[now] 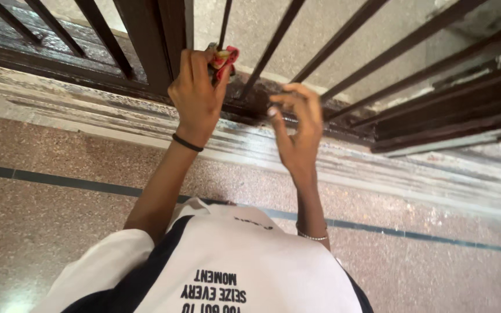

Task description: The person wipes the metal bars and frame of a gate using a colorful cloth.

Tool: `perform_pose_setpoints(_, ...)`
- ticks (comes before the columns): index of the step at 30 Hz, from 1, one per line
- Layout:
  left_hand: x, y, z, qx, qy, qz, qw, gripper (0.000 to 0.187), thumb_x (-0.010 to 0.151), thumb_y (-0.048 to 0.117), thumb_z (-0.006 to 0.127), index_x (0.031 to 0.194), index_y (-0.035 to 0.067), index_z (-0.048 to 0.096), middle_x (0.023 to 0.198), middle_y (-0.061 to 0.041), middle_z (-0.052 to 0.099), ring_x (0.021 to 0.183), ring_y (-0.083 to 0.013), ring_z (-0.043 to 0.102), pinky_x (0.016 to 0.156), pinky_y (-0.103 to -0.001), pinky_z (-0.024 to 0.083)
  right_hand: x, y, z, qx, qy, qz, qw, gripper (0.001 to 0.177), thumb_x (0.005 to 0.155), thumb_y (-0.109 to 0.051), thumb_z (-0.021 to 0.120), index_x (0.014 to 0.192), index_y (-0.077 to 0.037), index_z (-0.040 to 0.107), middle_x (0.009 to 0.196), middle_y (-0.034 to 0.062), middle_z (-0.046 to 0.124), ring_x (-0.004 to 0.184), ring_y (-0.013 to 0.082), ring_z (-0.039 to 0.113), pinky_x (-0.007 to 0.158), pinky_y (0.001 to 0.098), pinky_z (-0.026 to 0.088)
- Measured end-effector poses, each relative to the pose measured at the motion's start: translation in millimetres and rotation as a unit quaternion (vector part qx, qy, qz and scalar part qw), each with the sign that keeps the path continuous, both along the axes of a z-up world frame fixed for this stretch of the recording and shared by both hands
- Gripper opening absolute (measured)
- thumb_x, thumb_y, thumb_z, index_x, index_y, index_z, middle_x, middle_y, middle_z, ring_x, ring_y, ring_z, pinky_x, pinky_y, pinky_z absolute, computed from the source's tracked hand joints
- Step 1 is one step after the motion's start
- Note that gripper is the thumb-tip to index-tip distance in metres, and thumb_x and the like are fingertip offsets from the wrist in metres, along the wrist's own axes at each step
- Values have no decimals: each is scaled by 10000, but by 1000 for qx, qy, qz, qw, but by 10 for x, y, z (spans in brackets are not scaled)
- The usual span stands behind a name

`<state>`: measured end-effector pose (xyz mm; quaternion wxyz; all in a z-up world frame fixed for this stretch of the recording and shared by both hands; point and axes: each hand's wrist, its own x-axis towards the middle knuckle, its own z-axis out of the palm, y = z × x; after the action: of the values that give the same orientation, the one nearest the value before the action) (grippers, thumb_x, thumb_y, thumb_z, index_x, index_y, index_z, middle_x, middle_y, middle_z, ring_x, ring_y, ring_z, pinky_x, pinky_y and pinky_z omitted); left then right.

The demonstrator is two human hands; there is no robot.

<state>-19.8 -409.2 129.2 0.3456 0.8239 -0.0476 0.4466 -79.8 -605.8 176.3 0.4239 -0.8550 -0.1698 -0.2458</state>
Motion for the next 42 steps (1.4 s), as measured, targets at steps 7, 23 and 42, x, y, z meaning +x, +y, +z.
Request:
perform_pose_setpoints(7, -251, 142, -136, 27, 136, -52, 989, 326, 969, 202, 799, 1100, 6, 574, 1055, -167, 627, 826, -307, 700, 674, -413, 598, 122, -14, 281, 40, -70, -75, 994, 672, 1106, -642, 401, 1420, -50, 435, 1386, 154, 477, 1136, 228, 577, 908, 396, 578)
perform_pose_setpoints(23, -162, -225, 526, -27, 31, -209, 977, 334, 1018, 226, 743, 1274, 23, 673, 1026, -91, 757, 910, -250, 713, 776, -403, 578, 448, 54, -254, 180, 143, 99, 968, 1050, 738, -1003, 46, 1191, -86, 280, 983, 14, 286, 877, 150, 325, 918, 359, 440)
perform_pose_setpoints(42, -220, -512, 735, 95, -6, -264, 960, 341, 1110, 224, 567, 1351, -16, 553, 951, -152, 716, 788, -268, 739, 648, -341, 622, 232, -39, -557, 439, 158, 107, 878, 1183, 775, -898, 34, 1601, -99, 311, 1637, 77, 399, 1542, 231, 390, 1326, 450, 272)
